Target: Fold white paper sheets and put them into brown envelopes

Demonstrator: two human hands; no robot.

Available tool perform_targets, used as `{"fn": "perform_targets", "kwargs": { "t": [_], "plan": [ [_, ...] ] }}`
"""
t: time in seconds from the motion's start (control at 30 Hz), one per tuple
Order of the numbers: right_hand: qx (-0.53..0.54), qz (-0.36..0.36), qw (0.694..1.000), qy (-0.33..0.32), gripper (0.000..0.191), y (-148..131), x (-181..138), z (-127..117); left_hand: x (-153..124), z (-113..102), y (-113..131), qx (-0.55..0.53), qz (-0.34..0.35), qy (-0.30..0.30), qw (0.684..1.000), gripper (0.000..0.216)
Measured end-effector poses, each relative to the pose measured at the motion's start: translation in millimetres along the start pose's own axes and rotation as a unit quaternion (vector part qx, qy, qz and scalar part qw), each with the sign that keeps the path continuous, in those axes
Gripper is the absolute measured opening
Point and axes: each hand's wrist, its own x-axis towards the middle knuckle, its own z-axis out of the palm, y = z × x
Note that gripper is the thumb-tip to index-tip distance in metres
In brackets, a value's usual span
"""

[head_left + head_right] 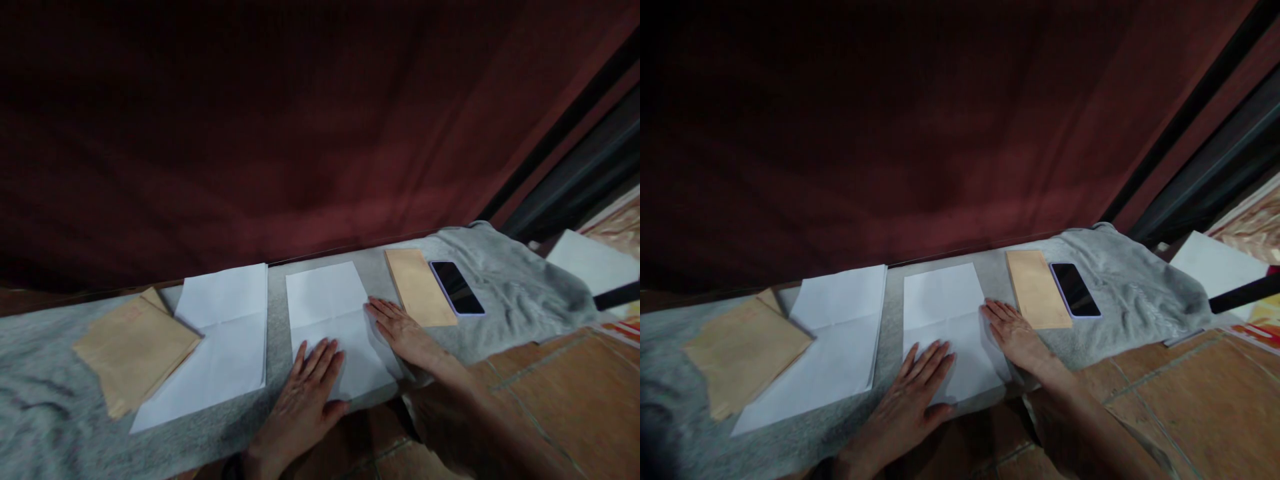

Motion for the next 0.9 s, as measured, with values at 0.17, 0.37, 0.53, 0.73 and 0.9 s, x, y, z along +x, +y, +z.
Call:
{"fn": "perform_targets", "kwargs": {
  "t": [0.17, 0.37, 0.53, 0.73, 0.9],
  "plan": [
    [0.045, -0.003, 0.998, -0.037, 0.056, 8.8, 2.0, -9.5, -5.9, -3.5, -4.5, 0.015, 0.014, 0.013, 1.000, 0.065],
    [0.053, -0.025, 0.998, -0.039, 0.062, 18.4, 0.9, -5.2, -11.1, -1.5, -5.2, 0.008, 0.018, 0.030, 0.999, 0.073],
    [0.063, -0.039, 0.996, -0.049, 0.069, 19.1, 0.3, -9.1, -9.1, -3.2, -11.0, 0.002, 0.019, 0.024, 1.000, 0.079],
    [0.109, -0.024, 0.993, -0.021, 0.042, 10.7, 6.8, -18.0, -7.6, -22.9, -22.1, -0.088, -0.030, 0.012, 0.996, 0.067],
    [0.272, 0.012, 0.962, 0.012, 0.038, -1.5, 18.6, -30.8, -4.3, -29.0, -54.0, -0.316, -0.220, 0.122, 0.915, 0.048]
  ]
}}
